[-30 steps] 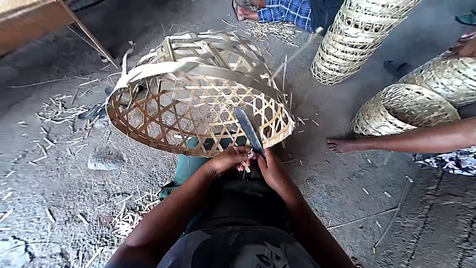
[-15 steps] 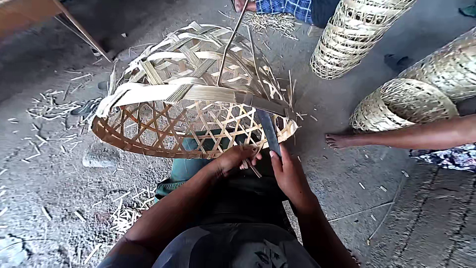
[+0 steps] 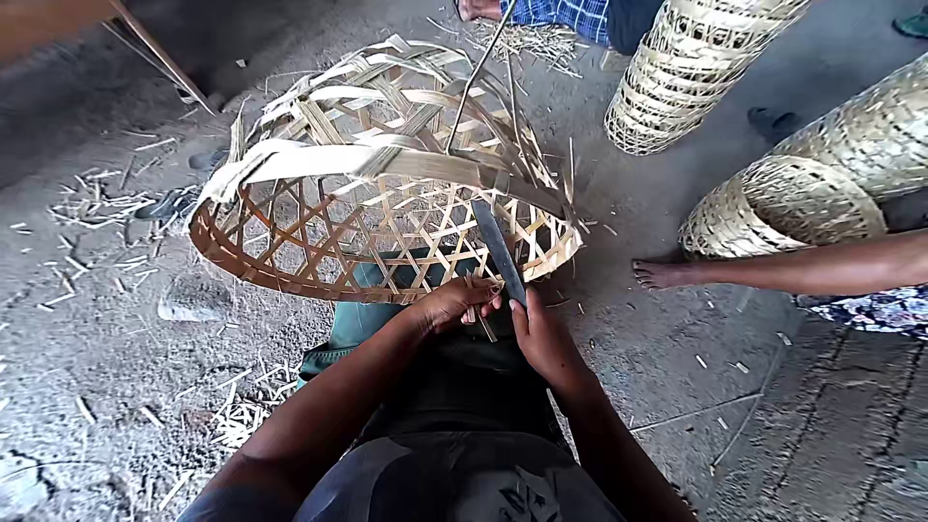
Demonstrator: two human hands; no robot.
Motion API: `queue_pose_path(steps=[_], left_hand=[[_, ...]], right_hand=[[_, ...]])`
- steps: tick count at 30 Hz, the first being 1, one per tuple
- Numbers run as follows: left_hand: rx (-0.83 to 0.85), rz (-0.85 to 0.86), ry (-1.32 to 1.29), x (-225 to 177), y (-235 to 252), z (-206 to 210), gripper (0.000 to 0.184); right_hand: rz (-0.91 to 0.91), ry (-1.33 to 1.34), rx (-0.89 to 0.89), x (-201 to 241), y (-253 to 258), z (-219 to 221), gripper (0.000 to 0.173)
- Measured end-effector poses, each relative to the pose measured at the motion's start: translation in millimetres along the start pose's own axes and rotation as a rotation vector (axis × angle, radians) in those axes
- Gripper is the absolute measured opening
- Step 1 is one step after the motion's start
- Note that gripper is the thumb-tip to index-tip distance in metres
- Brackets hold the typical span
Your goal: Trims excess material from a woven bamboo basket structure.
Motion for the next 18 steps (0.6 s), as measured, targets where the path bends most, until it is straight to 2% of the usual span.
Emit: queue_pose_path(steps=[14, 18], left_hand=[[0.066, -0.012, 0.075, -4.7, -2.3, 2.7, 0.020], [0.057, 0.030, 0.039, -7.8, -5.7, 4.9, 0.020]], right_hand=[[0.059, -0.033, 0.096, 7.4, 12.2, 3.5, 0.037], [0.039, -0.015, 0.078, 5.8, 11.3, 4.3, 0.038]])
Point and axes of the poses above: each hand's wrist, its own y-axis towards the middle knuckle, its own z-axis out of the palm, x = y × z, the point moved 7 cm from there along y, towards the middle knuckle, and after that the axes turned 5 degrees about z, right-handed, at the moved point
